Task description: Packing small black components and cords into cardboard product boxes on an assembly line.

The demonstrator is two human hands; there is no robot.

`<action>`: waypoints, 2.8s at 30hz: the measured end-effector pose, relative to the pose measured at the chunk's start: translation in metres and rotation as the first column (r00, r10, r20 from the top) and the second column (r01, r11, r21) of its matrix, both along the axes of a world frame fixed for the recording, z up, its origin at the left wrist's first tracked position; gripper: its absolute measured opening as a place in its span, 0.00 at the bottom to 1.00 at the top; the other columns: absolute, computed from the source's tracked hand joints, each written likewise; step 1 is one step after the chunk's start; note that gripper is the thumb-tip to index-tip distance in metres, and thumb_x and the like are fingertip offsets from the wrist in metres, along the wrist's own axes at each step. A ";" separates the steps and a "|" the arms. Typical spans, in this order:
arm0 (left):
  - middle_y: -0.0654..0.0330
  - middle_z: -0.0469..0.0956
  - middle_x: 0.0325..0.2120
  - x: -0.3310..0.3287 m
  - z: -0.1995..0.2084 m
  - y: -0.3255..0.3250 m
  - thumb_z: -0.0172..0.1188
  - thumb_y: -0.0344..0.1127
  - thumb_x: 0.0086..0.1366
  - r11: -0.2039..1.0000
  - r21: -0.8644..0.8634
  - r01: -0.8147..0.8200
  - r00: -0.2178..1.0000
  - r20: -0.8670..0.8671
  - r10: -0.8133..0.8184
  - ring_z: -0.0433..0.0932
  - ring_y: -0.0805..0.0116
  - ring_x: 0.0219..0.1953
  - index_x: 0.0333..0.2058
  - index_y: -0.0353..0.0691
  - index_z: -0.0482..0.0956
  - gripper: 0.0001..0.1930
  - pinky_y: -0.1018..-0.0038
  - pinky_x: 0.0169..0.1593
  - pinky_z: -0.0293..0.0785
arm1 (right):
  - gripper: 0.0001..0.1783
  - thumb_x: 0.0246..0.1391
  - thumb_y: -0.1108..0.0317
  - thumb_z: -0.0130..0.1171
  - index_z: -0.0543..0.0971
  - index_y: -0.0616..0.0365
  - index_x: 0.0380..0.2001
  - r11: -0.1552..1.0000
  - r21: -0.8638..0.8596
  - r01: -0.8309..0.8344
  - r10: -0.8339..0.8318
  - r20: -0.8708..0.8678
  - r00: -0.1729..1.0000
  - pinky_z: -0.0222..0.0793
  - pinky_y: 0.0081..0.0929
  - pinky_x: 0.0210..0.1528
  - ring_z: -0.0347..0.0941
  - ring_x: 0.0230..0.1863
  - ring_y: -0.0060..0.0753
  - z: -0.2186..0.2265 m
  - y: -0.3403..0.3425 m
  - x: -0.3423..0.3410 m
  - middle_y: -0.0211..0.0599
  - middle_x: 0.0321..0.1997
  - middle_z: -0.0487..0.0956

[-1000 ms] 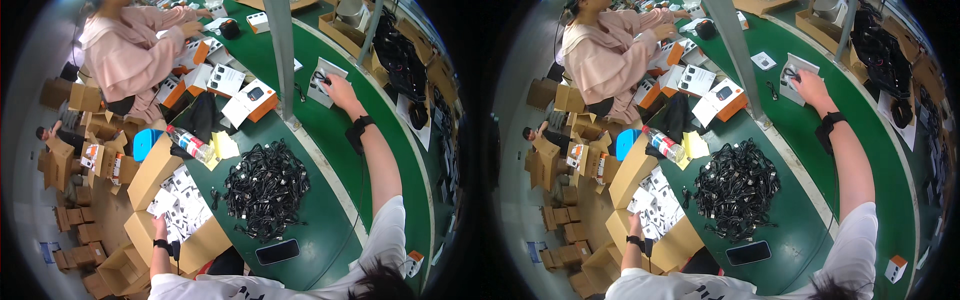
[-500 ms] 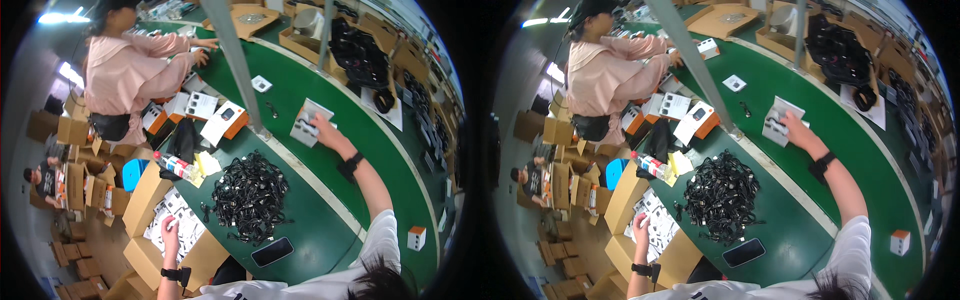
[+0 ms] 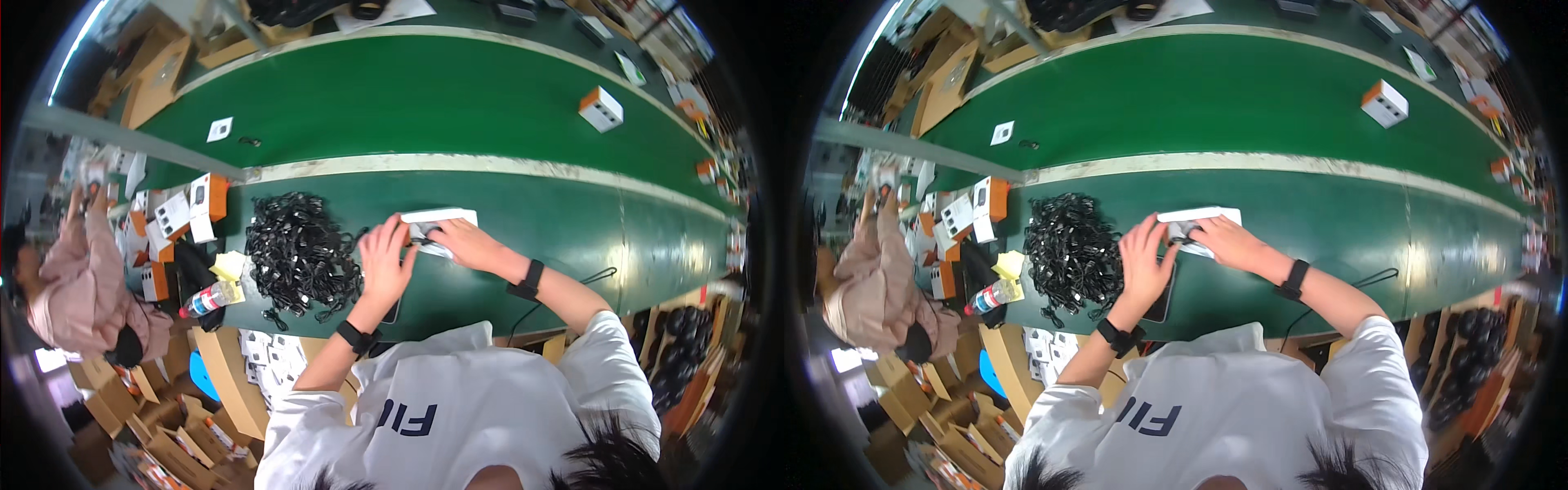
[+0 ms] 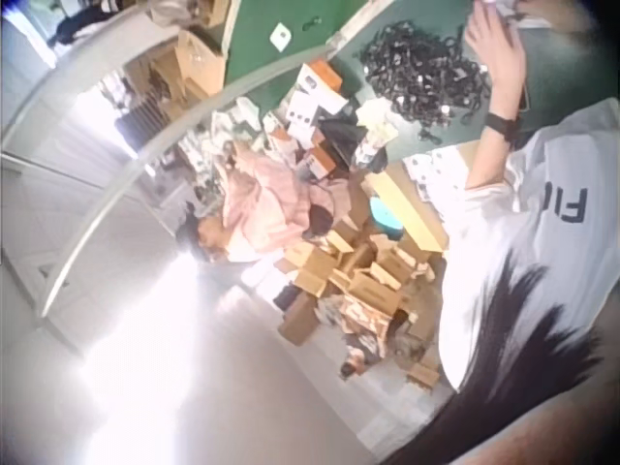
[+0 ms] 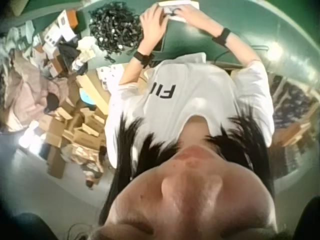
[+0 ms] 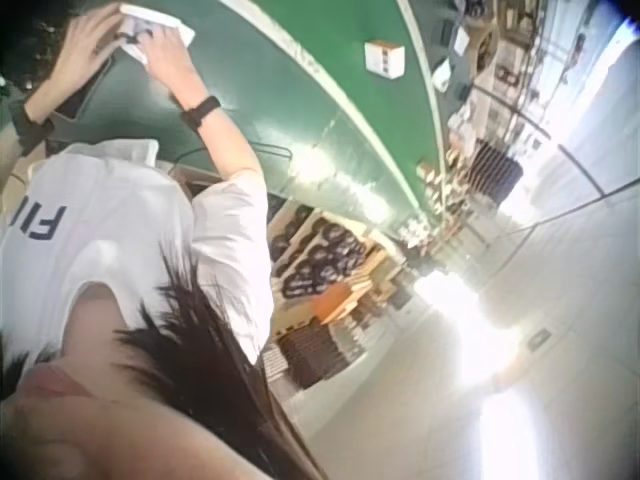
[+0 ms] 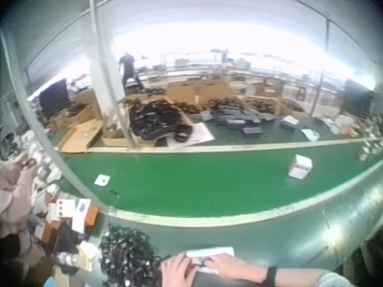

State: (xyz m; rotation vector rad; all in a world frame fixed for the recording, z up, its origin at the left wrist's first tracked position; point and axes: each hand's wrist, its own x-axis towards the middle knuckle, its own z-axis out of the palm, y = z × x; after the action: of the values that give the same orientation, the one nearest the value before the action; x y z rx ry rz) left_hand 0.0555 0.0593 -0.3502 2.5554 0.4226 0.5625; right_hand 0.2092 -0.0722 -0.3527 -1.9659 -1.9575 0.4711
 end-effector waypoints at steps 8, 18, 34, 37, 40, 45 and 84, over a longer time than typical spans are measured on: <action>0.55 0.67 0.43 0.008 0.026 -0.001 0.61 0.41 0.51 0.985 0.129 0.112 0.988 -0.120 -0.097 0.66 0.55 0.42 0.37 0.42 0.74 0.15 0.62 0.43 0.62 | 0.12 0.47 0.72 0.53 0.68 0.64 0.36 0.958 0.197 0.207 -0.170 -0.187 0.968 0.61 0.40 0.52 0.63 0.50 0.52 0.010 -0.028 -0.004 0.48 0.47 0.66; 0.60 0.70 0.35 0.030 -0.002 -0.031 0.59 0.38 0.50 0.964 0.267 -0.009 0.986 -0.160 0.054 0.69 0.63 0.39 0.34 0.43 0.75 0.12 0.66 0.40 0.63 | 0.09 0.44 0.75 0.53 0.70 0.64 0.32 0.867 0.161 0.472 -0.438 -0.207 0.875 0.68 0.41 0.39 0.70 0.37 0.53 0.006 0.000 0.000 0.49 0.36 0.71; 0.57 0.74 0.32 0.065 0.002 -0.024 0.54 0.37 0.53 0.952 0.303 0.047 0.819 -0.557 0.137 0.77 0.65 0.33 0.27 0.42 0.79 0.08 0.69 0.32 0.72 | 0.06 0.40 0.79 0.51 0.71 0.70 0.25 0.773 0.106 0.626 -0.528 -0.440 0.726 0.65 0.40 0.37 0.68 0.34 0.57 0.007 0.014 -0.006 0.53 0.29 0.71; 0.50 0.76 0.26 0.068 0.007 -0.029 0.54 0.36 0.52 0.994 0.107 -0.030 0.929 -0.364 0.068 0.78 0.55 0.28 0.23 0.40 0.78 0.08 0.64 0.31 0.73 | 0.06 0.41 0.79 0.48 0.71 0.69 0.26 0.763 0.100 0.638 -0.515 -0.502 0.695 0.65 0.38 0.35 0.68 0.31 0.56 0.001 0.005 -0.011 0.53 0.26 0.71; 0.51 0.76 0.25 0.061 0.011 -0.019 0.53 0.36 0.52 0.999 0.006 0.051 0.955 -0.293 -0.047 0.77 0.53 0.27 0.25 0.39 0.76 0.08 0.62 0.29 0.73 | 0.06 0.42 0.74 0.51 0.70 0.67 0.25 0.781 0.151 0.606 -0.444 -0.547 0.709 0.64 0.36 0.32 0.68 0.28 0.48 -0.007 0.010 -0.013 0.51 0.24 0.72; 0.59 0.73 0.25 0.057 0.009 -0.019 0.55 0.34 0.53 0.977 0.208 0.050 0.982 -0.190 -0.010 0.77 0.58 0.26 0.32 0.45 0.75 0.07 0.65 0.28 0.73 | 0.07 0.43 0.70 0.51 0.68 0.64 0.21 0.839 0.016 0.544 -0.431 -0.590 0.683 0.63 0.33 0.27 0.64 0.21 0.40 -0.003 0.010 0.008 0.46 0.21 0.71; 0.54 0.71 0.46 0.011 -0.032 -0.007 0.53 0.25 0.57 0.943 -0.317 0.104 0.988 0.143 -0.060 0.70 0.55 0.43 0.45 0.36 0.71 0.16 0.66 0.48 0.66 | 0.15 0.44 0.80 0.50 0.73 0.62 0.39 0.885 0.311 0.348 -0.264 -0.281 0.923 0.65 0.34 0.45 0.66 0.44 0.46 -0.012 0.008 -0.003 0.45 0.40 0.70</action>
State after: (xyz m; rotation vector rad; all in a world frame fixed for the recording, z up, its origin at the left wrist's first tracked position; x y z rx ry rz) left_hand 0.0661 0.0524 -0.3826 2.1965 0.3294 0.5748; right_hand 0.2061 -0.0647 -0.3643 -1.8440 -1.4325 0.2278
